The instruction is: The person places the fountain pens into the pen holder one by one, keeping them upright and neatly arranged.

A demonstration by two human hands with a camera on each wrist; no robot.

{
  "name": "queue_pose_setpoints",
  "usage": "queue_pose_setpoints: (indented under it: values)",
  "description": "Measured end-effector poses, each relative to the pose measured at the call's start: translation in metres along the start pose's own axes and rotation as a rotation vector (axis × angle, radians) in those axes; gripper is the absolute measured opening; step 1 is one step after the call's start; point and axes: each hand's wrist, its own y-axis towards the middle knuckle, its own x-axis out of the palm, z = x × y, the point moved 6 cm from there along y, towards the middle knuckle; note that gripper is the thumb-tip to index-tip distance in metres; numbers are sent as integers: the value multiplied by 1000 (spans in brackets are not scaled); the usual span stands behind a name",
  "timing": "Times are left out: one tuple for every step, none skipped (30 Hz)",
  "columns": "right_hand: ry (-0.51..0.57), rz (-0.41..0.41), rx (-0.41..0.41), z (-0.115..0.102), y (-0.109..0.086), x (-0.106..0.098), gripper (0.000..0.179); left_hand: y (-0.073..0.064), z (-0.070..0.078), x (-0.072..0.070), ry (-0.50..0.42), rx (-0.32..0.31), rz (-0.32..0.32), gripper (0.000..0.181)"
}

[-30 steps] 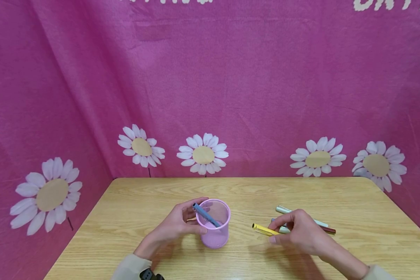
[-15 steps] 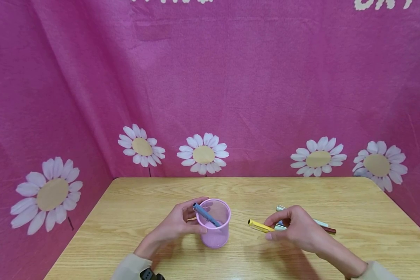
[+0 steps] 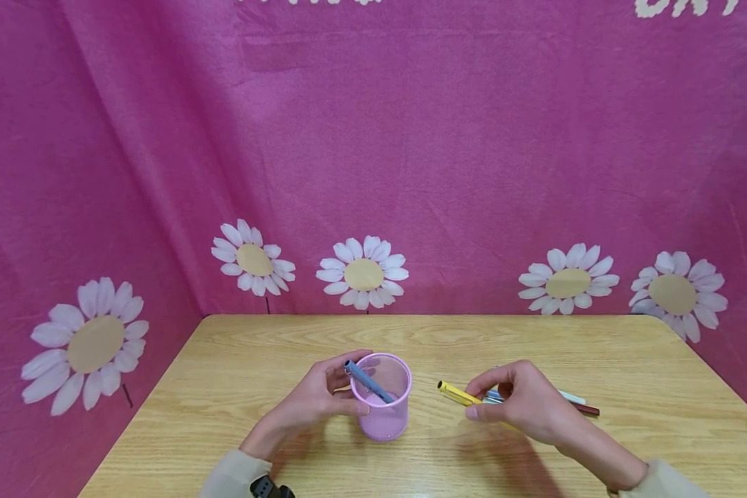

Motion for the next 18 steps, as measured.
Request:
queue_pose_setpoints:
  values:
    - [1, 0, 0, 0, 0, 0, 21, 0, 0, 0, 3, -4, 0, 81]
    - [3, 0, 1, -1, 0, 0, 20, 0, 0, 0, 8, -8, 0, 81]
    - [5, 0, 4, -1, 0, 0, 20, 0, -1, 0, 12, -11, 0, 81]
    - [8, 2, 8, -1, 0, 0, 20, 0, -1, 0, 11, -13, 0, 81]
    - [8, 4, 12, -1, 0, 0, 19, 0, -1, 0, 10, -14, -2, 81]
    - [10, 6, 17, -1, 0, 0, 19, 0, -1, 0, 9, -14, -3, 81]
    - [12, 9, 19, -1, 0, 0, 18, 0, 0, 0, 5, -12, -5, 82]
    - [15, 12, 22, -2, 0, 0, 18, 0, 0, 0, 7, -13, -4, 82]
    - [16, 16, 24, -2, 0, 0, 18, 0, 0, 0, 6, -11, -4, 82]
    - [20, 20, 25, -3, 0, -1, 18, 0, 0, 0, 5, -8, -5, 83]
    - [21, 24, 26, -3, 0, -1, 18, 0, 0, 0, 6, -4, -6, 83]
    - [24, 28, 27, -4, 0, -1, 18, 0, -1, 0, 6, -2, -6, 83]
    - [26, 33, 28, -4, 0, -2, 18, 0, -1, 0, 7, -1, -6, 83]
    - [27, 38, 29, -5, 0, -2, 18, 0, -1, 0, 10, 1, -5, 82]
    - [26, 44, 34, -5, 0, -3, 17, 0, -1, 0, 9, 4, -6, 82]
    - [26, 48, 35, -5, 0, -3, 17, 0, -1, 0, 6, 7, -8, 82]
    - [24, 52, 41, -5, 0, -4, 17, 0, -1, 0, 5, 8, -9, 82]
    - [23, 54, 45, -5, 0, -4, 17, 0, -1, 0, 5, 8, -10, 82]
